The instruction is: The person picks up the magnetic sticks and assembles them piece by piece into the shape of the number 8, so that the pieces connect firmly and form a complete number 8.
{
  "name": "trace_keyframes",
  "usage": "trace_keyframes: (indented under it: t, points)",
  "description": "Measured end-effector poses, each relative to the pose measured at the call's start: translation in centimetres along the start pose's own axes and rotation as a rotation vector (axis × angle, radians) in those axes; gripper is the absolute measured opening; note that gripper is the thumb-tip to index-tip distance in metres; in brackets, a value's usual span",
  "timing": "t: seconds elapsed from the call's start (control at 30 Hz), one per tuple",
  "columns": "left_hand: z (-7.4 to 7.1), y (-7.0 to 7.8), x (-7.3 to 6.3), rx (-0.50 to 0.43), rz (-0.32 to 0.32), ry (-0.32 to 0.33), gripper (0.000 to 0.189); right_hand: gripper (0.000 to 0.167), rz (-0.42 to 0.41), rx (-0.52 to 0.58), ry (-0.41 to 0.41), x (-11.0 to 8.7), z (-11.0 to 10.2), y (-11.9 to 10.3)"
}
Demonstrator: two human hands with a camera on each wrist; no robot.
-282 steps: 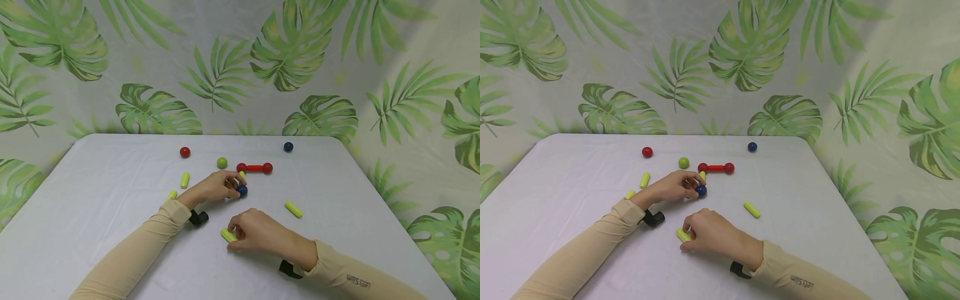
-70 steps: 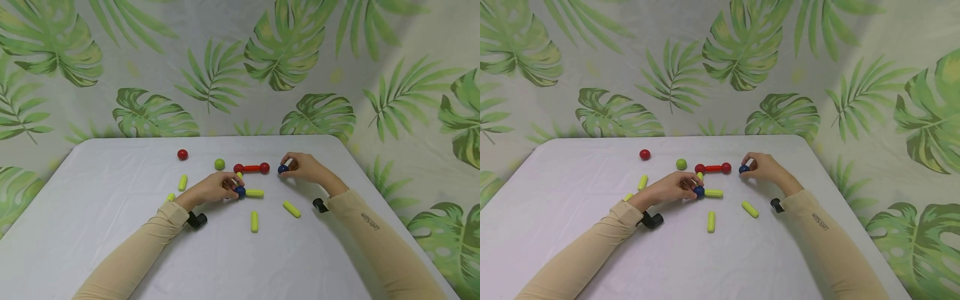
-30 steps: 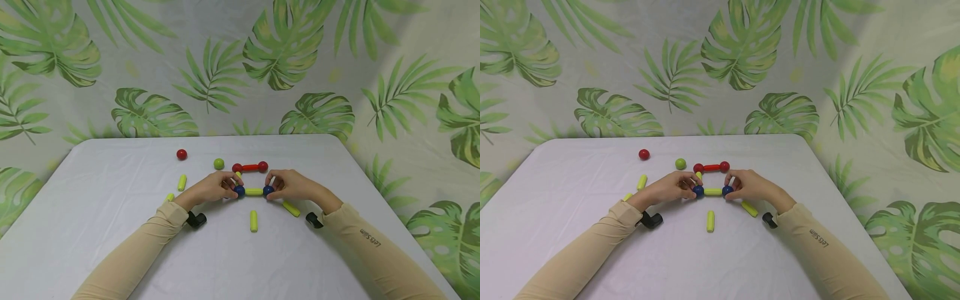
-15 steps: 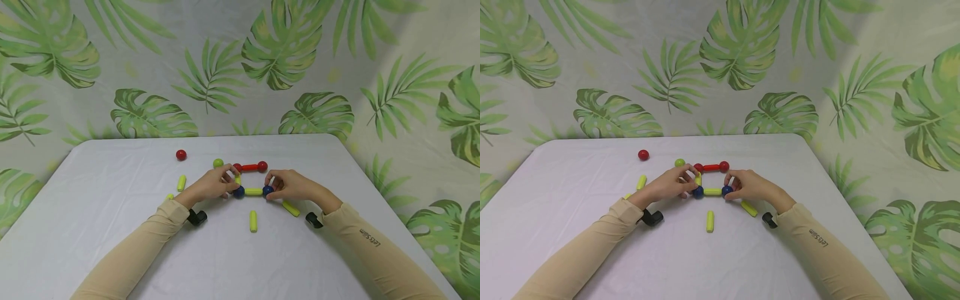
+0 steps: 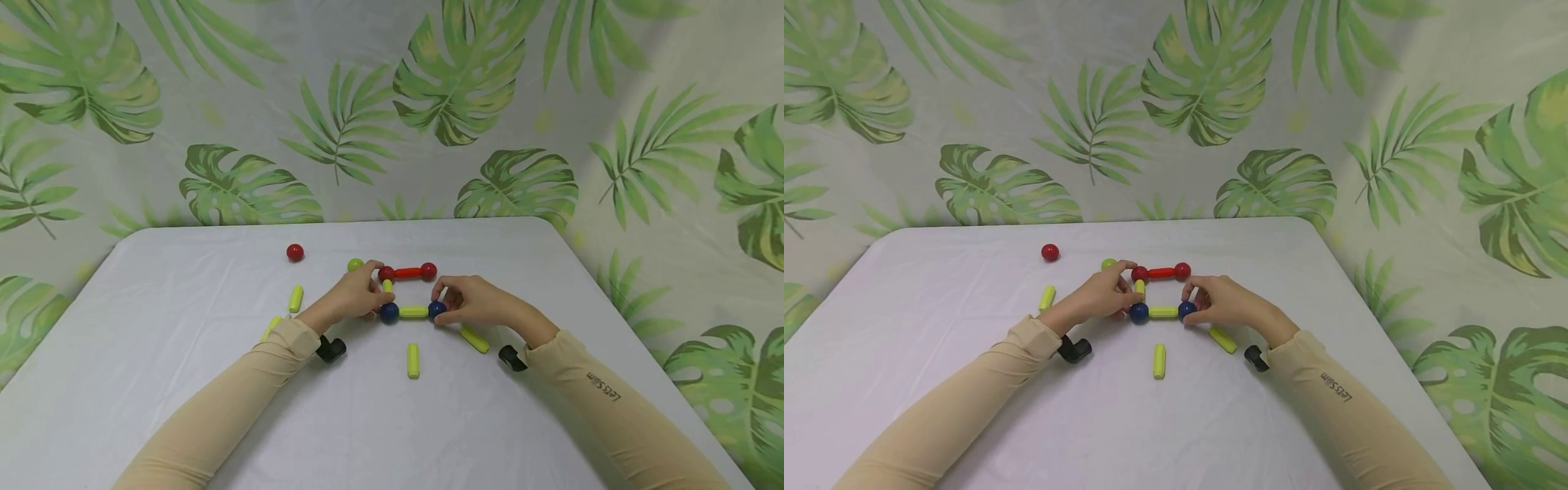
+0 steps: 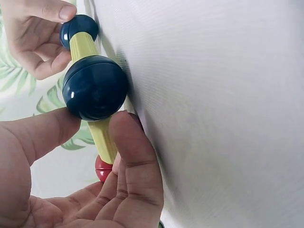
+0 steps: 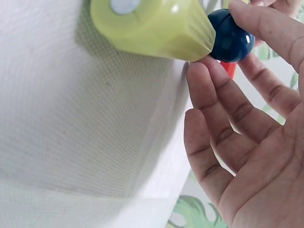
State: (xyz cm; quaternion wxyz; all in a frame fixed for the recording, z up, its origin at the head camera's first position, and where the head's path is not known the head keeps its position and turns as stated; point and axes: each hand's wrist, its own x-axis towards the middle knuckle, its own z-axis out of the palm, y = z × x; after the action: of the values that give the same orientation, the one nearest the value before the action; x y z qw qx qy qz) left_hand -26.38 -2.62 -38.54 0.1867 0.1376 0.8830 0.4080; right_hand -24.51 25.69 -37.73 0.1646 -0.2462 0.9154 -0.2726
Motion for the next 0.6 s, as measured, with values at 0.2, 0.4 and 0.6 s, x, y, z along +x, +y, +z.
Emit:
trace_keyframes:
  t: [0.2, 0.4, 0.6]
  points:
    - [-0.01, 0.27, -0.1, 0.018, -0.004, -0.001, 0.075, 0.035, -0.009, -0.016, 0.009, 0.16, -0.09, 0.01]
    - [0.01, 0.14, -0.04, -0.002, -0.004, -0.003, 0.074, 0.035, -0.009, -0.02, 0.01, 0.19, -0.08, 0.01]
    - [0.08, -0.23, -0.25, 0.002, 0.031, -0.01, 0.072, 0.036, -0.005, -0.035, 0.014, 0.09, -0.11, -0.01]
